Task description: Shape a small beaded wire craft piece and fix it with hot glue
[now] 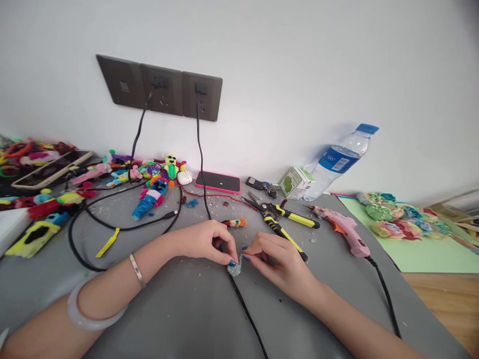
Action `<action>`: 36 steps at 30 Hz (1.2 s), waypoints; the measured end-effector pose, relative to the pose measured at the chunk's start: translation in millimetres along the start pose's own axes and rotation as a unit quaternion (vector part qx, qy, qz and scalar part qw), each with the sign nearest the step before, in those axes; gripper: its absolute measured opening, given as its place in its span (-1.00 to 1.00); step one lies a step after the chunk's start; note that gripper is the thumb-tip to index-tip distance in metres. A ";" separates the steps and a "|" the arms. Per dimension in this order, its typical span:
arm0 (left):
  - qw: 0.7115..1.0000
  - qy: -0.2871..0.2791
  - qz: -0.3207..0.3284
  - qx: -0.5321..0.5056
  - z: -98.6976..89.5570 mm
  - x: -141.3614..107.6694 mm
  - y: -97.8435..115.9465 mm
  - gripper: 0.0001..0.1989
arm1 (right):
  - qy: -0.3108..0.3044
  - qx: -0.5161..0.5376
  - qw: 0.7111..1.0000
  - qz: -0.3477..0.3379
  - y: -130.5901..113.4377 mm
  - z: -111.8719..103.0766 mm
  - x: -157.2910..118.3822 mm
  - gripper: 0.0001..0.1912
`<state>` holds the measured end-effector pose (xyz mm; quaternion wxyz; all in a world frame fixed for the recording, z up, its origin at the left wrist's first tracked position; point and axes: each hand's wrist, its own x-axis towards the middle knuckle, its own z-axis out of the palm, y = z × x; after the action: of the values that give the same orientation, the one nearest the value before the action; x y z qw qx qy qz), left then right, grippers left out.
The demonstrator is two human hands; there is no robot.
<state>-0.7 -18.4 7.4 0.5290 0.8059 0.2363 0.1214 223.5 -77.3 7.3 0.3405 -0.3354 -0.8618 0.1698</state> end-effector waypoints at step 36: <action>1.000 0.002 -0.014 0.000 0.0 0.1 -0.7 -0.90 | -0.003 0.016 1.000 0.008 4.8 1.6 -2.4 -0.90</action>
<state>-0.8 -18.1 6.8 0.5300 0.8024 0.2488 0.1154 225.9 -75.6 2.5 0.3419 -0.3365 -0.8572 0.1872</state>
